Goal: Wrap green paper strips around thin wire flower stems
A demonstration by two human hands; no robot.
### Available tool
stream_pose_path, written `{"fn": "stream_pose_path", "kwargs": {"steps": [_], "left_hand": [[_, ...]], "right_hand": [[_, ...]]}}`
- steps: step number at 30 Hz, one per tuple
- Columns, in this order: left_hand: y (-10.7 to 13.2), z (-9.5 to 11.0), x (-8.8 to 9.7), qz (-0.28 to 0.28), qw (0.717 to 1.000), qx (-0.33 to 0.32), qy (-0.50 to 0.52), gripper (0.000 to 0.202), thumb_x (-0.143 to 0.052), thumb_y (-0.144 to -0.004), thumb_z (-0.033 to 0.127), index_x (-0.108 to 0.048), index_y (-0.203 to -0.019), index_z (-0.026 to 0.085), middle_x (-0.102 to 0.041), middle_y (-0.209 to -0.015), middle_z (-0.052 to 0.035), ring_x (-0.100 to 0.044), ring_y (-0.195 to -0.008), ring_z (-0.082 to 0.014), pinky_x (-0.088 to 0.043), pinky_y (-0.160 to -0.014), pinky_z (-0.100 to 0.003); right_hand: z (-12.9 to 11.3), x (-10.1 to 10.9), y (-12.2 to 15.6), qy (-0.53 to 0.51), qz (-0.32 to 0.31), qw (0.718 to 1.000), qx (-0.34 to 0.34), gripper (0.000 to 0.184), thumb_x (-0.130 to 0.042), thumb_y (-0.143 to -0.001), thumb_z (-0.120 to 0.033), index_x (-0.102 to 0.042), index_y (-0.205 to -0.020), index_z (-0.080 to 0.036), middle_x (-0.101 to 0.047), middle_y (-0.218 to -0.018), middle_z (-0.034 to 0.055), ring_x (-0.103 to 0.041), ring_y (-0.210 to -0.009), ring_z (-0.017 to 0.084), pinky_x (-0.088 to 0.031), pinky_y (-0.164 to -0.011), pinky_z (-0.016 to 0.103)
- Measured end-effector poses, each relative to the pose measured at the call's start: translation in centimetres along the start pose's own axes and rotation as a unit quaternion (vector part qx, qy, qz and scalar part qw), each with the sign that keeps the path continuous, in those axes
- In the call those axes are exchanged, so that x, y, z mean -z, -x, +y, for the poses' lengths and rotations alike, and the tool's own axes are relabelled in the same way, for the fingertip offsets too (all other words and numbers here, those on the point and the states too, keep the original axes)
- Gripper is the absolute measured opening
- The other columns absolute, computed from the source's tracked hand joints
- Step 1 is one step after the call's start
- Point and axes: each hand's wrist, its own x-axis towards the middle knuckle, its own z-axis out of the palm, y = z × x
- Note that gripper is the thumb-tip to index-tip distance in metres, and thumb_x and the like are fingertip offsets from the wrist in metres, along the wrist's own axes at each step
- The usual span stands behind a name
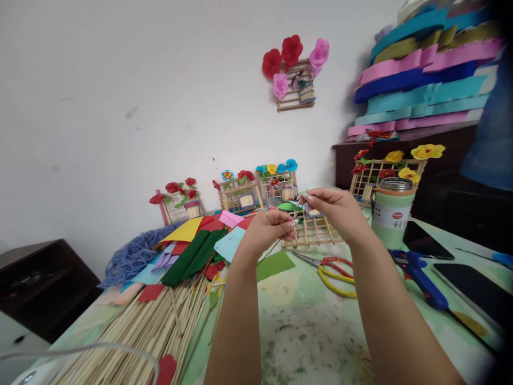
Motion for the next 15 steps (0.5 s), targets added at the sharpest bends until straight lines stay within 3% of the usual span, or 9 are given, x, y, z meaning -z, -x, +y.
{"fn": "stream_pose_path", "kwargs": {"steps": [11,15], "left_hand": [[0.68,0.90,-0.18,-0.066,0.998,-0.017,0.002,0.031,-0.074,-0.066,0.040,-0.062,-0.064,0.012,-0.059,-0.054,-0.0011,-0.053,-0.048,-0.0065,-0.040,-0.051,-0.020],[0.50,0.70,-0.51,-0.067,0.997,-0.016,0.028,0.033,-0.075,-0.066,0.042,-0.061,-0.067,0.012,-0.059,-0.056,-0.0007,-0.054,-0.049,-0.0065,-0.041,-0.052,-0.020]], "right_hand": [[0.31,0.41,-0.15,-0.049,0.042,0.997,0.033,0.015,-0.071,-0.073,-0.034,-0.073,-0.077,-0.020,-0.067,-0.065,-0.0005,-0.055,-0.063,0.011,-0.045,-0.066,0.027],[0.00,0.23,-0.08,-0.045,0.058,0.996,0.057,0.013,-0.070,-0.074,-0.032,-0.073,-0.078,-0.020,-0.067,-0.066,0.0002,-0.055,-0.062,0.012,-0.046,-0.065,0.027]]}}
